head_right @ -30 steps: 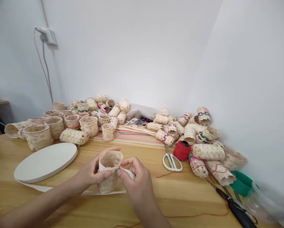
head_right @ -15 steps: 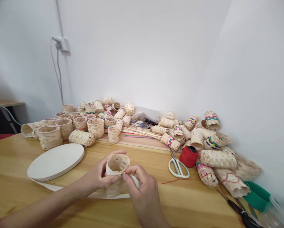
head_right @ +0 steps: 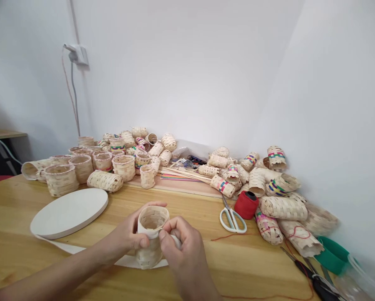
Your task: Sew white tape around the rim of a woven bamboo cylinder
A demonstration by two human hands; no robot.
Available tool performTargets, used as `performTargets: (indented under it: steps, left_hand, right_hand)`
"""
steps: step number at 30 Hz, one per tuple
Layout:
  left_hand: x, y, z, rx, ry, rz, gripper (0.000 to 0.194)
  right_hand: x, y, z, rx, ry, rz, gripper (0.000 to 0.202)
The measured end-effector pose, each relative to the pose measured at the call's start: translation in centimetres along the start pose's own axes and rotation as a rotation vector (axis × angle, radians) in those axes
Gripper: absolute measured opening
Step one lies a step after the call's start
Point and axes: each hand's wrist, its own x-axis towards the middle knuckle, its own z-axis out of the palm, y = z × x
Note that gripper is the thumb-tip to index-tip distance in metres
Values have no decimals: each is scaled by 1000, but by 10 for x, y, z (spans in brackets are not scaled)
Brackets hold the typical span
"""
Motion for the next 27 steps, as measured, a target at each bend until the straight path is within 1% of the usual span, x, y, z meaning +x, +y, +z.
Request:
performTargets:
  steps: [2, 4, 8, 9, 11, 14, 18, 21, 23, 25, 27]
  left_hand:
    - [0, 2, 1, 50, 30, 0, 83]
    - [0, 4, 0, 107, 47, 1, 82]
    - [3, 6, -3, 165, 54, 5, 94]
    - [3, 6, -4, 173, 52, 3, 95]
    - [4, 6, -4, 193, 52, -6, 89]
    - [4, 7, -2, 246, 85, -15, 78]
    - [2, 11, 3, 340, 151, 11, 64]
    - [1, 14, 5, 345, 221, 49, 55]
    - [0, 16, 6, 325, 264, 65, 52]
    - [-1, 17, 7, 315, 282, 69, 50]
    - [-2, 18, 7, 314, 282, 70, 49]
  right_hand:
    - [-1, 0, 0, -10, 15, 17, 15]
    - [0, 1, 1, -29, 29, 31, 16]
    - [4, 4, 0, -83, 74, 31, 16]
    - [5, 5, 0, -96, 86, 25, 16]
    - [6, 7, 0, -115, 101, 22, 16]
    - [6, 9, 1, -130, 115, 30, 16]
    - [5, 9, 3, -132, 148, 19, 17]
    - [4, 9, 1, -147, 195, 15, 18]
    - [5, 8, -1, -151, 219, 15, 25]
    - [5, 7, -3, -156, 249, -8, 37]
    - [4, 7, -3, -185, 257, -49, 38]
